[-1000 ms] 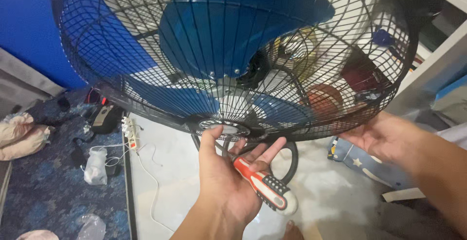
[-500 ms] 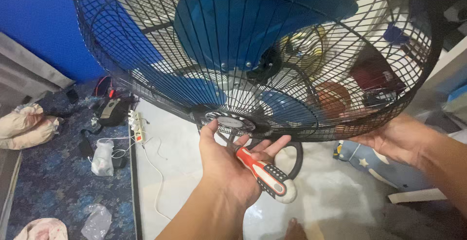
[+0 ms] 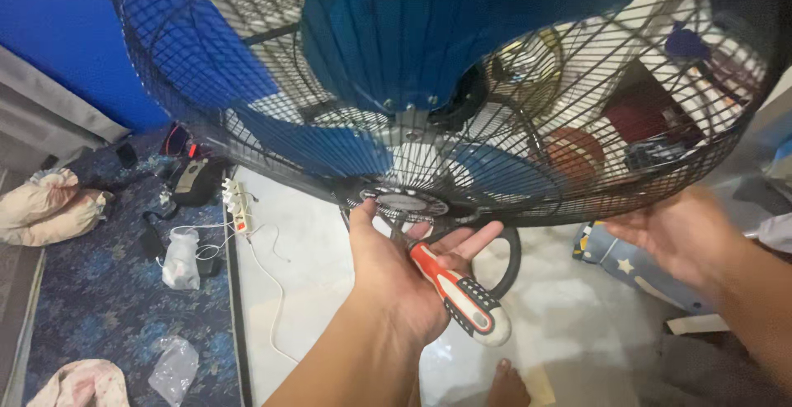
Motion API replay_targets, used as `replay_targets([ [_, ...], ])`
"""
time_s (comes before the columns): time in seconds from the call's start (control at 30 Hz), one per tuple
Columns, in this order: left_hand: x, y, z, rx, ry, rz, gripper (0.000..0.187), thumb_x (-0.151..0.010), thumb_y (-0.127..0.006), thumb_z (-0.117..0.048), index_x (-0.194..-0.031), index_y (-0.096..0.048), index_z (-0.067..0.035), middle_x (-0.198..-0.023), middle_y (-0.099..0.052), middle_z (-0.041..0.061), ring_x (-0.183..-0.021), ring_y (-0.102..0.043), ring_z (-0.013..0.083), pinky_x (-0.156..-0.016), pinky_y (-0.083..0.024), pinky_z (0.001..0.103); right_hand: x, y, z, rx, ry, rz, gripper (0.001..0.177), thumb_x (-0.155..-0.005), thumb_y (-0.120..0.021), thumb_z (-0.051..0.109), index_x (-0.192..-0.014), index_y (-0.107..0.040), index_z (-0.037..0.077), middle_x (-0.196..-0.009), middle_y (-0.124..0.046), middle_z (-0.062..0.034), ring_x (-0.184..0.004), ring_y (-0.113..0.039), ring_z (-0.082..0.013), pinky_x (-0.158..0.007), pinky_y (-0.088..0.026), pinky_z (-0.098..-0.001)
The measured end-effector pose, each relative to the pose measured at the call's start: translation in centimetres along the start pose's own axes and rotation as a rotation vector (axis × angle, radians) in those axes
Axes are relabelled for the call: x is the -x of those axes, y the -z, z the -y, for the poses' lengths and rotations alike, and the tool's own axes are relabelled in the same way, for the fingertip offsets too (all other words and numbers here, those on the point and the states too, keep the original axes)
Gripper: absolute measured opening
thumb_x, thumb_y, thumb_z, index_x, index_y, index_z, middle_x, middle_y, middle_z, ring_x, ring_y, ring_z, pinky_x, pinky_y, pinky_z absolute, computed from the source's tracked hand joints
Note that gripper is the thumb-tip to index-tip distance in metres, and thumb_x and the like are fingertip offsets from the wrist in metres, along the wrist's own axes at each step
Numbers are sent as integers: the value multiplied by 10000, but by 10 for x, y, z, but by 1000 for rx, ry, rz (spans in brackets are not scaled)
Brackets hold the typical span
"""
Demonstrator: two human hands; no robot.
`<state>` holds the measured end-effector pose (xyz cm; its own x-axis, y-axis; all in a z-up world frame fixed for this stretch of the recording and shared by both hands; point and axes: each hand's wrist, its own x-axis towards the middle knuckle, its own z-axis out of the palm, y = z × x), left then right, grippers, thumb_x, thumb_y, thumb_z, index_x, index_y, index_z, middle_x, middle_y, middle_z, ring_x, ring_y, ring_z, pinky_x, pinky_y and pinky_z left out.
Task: The person uses a screwdriver to remove the front grill and then unscrews the blades from a standing fan. The person removes the front grill, then uses the screwdriver to loosen the central nut holding the blue fan blades, eventually detaching the blades from the motor shaft.
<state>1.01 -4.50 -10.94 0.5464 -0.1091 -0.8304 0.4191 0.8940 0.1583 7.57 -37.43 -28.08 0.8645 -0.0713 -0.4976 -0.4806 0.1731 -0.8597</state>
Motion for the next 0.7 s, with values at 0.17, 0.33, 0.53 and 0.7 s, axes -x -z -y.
replay_targets([
  [0.17,-20,20,-15,-135,-110,9,695,-879,-511,-569,-1376,-447,-88,-1316,-600,258,-1015,-742,436,-425,-436,264,2,-5,-36,-92,-155,-188,427,-1116,-416,381,-1263,-519,-7,-1134,-621,-135,-1043,-615,-282,-969,-508,-475],
  [0.33,-33,37,-42,-284,-231,138,688,-787,-626,-390,-1403,-432,-154,-1237,-614,152,-971,-756,347,-467,-425,274,48,-65,-48,-165,-444,-101,495,-1058,-408,332,-1360,-498,-50,-1328,-628,-217,-1259,-598,-310,-1114,-463,-444],
  [0.53,-40,53,-55,-231,-177,105,924,-680,-703,-429,-1470,-309,-157,-1330,-560,207,-983,-777,377,-493,-453,309,43,-118,-53,-482,-385,7,452,-1041,-381,308,-1309,-499,-36,-1400,-577,-254,-1337,-551,-362,-1156,-410,-491],
  [0.7,-53,62,-49,-200,-127,290,1022,-669,-777,-382,-1491,-212,-159,-1397,-491,216,-934,-793,330,-445,-409,250,27,-140,-58,-710,-331,40,396,-1052,-339,295,-1236,-548,13,-1437,-552,-219,-1383,-517,-389,-1180,-377,-540],
])
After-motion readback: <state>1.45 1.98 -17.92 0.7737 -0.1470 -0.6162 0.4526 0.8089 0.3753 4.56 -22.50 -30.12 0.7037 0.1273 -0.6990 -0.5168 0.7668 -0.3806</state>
